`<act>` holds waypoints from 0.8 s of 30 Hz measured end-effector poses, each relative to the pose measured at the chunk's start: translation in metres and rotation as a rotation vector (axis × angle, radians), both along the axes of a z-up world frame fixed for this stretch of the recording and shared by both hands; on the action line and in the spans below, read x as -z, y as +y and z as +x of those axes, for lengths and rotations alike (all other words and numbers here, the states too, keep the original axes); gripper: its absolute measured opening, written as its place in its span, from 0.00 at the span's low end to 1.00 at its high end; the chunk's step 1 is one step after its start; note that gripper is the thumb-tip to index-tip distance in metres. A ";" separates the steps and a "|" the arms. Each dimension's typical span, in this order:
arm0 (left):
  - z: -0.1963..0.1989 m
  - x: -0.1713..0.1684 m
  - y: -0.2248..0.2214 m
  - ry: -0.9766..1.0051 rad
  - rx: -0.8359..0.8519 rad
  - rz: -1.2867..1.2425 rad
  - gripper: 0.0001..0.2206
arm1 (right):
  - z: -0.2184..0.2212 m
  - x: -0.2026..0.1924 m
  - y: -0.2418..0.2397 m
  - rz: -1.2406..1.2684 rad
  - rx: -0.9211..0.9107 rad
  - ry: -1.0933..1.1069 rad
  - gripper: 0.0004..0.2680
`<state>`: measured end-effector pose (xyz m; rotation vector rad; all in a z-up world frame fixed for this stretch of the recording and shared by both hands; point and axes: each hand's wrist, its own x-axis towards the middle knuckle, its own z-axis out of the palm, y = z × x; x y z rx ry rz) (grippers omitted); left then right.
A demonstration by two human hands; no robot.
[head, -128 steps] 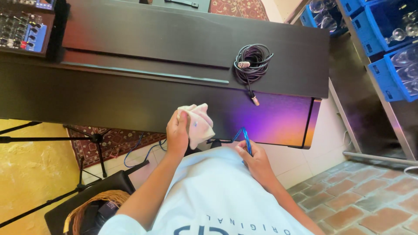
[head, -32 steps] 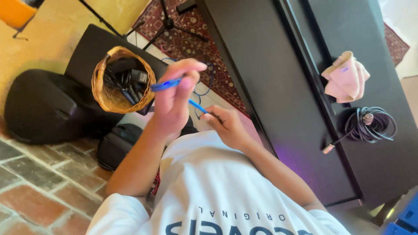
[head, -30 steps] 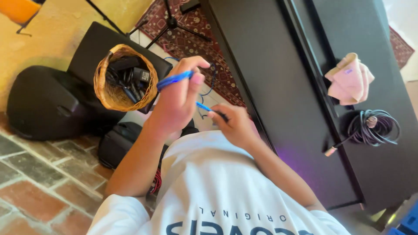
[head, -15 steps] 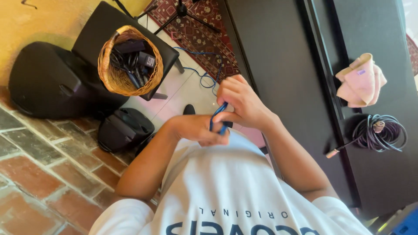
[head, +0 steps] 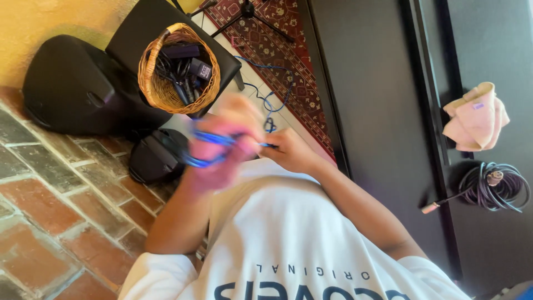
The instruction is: Cleaning and coiling electronic cables using a cloth.
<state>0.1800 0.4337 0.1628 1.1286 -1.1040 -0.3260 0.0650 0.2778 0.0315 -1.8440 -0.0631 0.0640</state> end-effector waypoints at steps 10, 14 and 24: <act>0.001 0.044 0.005 -0.280 -0.189 0.884 0.26 | -0.017 -0.093 -0.016 -0.171 0.190 -0.300 0.06; -0.025 0.061 0.005 -0.048 0.555 0.798 0.24 | -0.011 -0.100 -0.023 -0.212 0.097 -0.377 0.04; -0.017 0.018 0.000 0.696 1.038 0.339 0.24 | 0.009 -0.024 -0.005 0.231 0.020 -0.125 0.11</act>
